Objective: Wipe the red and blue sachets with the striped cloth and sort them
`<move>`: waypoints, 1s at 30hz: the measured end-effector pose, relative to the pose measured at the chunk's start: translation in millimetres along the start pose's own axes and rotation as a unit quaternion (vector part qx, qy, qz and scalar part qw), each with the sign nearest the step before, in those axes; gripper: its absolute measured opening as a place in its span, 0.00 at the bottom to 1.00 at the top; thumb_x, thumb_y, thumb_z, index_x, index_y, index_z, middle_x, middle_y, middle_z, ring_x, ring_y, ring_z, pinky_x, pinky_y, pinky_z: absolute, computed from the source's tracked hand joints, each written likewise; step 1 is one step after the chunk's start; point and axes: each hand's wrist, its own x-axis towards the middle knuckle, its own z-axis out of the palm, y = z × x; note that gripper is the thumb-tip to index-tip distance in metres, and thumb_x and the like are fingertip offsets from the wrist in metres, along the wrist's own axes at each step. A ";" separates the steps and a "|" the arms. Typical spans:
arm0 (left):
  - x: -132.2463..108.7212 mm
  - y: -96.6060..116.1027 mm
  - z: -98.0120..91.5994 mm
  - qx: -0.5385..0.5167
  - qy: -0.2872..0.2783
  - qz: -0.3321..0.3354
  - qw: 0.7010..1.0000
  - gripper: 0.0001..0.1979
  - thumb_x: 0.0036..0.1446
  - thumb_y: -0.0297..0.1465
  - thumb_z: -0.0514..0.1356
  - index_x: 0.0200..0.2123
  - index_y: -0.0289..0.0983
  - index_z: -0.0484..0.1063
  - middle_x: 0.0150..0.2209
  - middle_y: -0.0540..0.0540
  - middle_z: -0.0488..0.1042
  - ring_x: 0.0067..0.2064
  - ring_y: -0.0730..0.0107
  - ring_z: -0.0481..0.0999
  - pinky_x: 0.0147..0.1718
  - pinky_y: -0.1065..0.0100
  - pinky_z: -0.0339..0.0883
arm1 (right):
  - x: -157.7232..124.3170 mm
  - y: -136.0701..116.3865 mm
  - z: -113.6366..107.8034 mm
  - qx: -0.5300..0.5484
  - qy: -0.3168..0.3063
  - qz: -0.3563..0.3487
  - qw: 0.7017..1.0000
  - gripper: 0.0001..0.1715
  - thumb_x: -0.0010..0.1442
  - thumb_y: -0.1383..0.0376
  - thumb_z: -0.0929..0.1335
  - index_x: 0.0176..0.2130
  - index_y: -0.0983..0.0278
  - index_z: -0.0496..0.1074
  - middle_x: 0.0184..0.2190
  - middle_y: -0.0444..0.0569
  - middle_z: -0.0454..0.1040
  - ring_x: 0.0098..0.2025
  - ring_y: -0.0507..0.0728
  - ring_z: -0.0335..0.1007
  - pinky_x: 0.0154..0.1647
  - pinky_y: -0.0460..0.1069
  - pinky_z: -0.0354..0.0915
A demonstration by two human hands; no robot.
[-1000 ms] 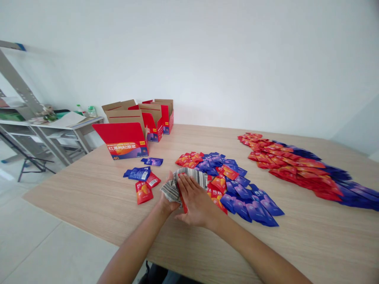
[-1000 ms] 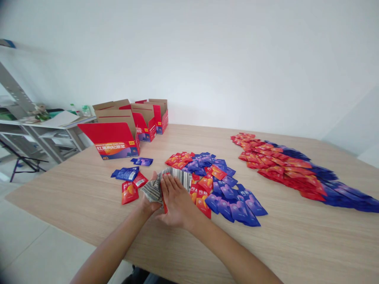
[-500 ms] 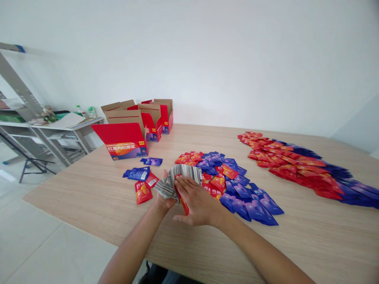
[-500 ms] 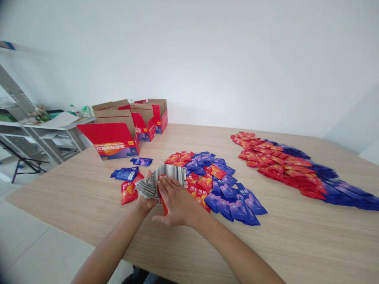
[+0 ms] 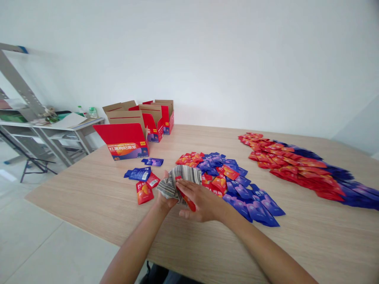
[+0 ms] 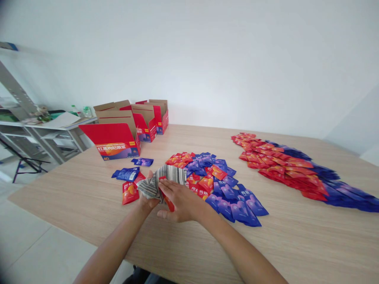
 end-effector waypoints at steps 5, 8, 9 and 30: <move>-2.7 -2.5 -6.1 -0.002 -0.010 -0.053 0.999 0.33 0.66 0.53 0.52 0.21 0.33 0.74 0.23 0.41 0.78 0.25 0.66 0.78 0.33 0.67 0.74 | -4.0 -6.2 3.5 0.120 0.043 -0.043 0.991 0.38 0.67 0.57 0.66 0.70 0.66 0.55 0.69 0.57 0.60 0.71 0.60 0.56 0.69 0.57 0.58; -4.1 -6.9 -1.3 -0.021 -0.012 -0.055 0.998 0.34 0.68 0.51 0.48 0.19 0.36 0.73 0.20 0.45 0.76 0.24 0.69 0.77 0.31 0.69 0.73 | -0.4 -6.6 11.0 0.168 0.143 -0.040 0.975 0.26 0.72 0.59 0.60 0.65 0.61 0.65 0.67 0.53 0.66 0.67 0.58 0.64 0.65 0.56 0.64; -4.2 -7.7 1.4 -0.021 -0.014 -0.051 0.998 0.34 0.69 0.51 0.46 0.22 0.36 0.75 0.22 0.44 0.78 0.27 0.67 0.79 0.35 0.67 0.74 | 1.4 -5.0 12.9 0.173 0.192 -0.012 0.966 0.24 0.73 0.59 0.58 0.63 0.60 0.68 0.65 0.52 0.69 0.65 0.58 0.66 0.64 0.56 0.66; -3.0 -22.2 3.5 -0.003 -0.092 -0.097 0.991 0.32 0.67 0.53 0.46 0.49 0.36 0.78 0.47 0.39 0.82 0.61 0.55 0.73 0.61 0.57 0.62 | 5.0 20.9 19.1 -0.178 0.111 0.028 0.977 0.49 0.69 0.42 0.59 0.69 0.77 0.55 0.71 0.69 0.53 0.74 0.69 0.44 0.73 0.68 0.45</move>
